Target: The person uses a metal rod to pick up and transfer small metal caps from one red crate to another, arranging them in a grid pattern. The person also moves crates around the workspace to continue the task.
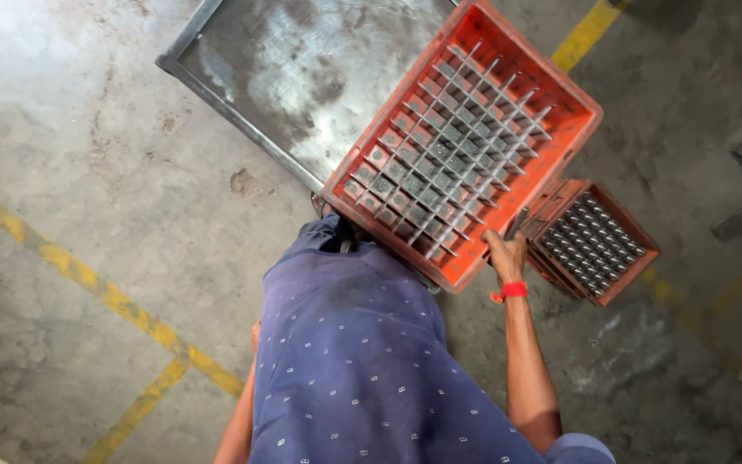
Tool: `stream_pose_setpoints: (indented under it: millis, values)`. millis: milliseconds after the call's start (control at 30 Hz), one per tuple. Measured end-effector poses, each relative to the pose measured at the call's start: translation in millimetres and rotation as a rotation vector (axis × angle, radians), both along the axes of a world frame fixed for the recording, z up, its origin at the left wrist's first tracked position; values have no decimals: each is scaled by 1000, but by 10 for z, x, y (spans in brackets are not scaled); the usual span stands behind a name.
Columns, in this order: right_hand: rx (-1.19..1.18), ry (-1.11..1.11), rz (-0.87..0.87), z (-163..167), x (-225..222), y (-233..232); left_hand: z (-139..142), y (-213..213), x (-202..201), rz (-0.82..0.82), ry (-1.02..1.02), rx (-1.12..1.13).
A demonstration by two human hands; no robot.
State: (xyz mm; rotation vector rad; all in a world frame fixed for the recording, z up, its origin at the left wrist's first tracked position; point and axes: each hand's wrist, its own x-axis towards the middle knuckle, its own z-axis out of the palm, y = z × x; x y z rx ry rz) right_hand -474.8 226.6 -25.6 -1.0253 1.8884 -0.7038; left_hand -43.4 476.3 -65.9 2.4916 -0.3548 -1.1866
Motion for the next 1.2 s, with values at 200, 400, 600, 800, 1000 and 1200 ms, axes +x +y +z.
stream_pose_setpoints:
  millis: [200, 400, 600, 800, 1000, 1200]
  values:
    - [11, -4, -33, -30, 25, 39, 158, 4, 42, -3, -46, 42]
    - [-9, 58, -23, -82, 27, 59, 243, -25, 189, 9, -41, 71]
    - [-252, 406, -228, 9, 56, 142, 139, 130, 458, 45, -22, 97]
    - [-819, -110, -491, 560, 767, 42, 110, 468, 904, 187, 39, 184]
    - [-362, -207, 227, 990, 2719, -165, 216, 304, 1844, 223, 7, 129]
    - [-386, 299, 1095, 913, 4395, -389, 317, -613, 3053, 598, 243, -287]
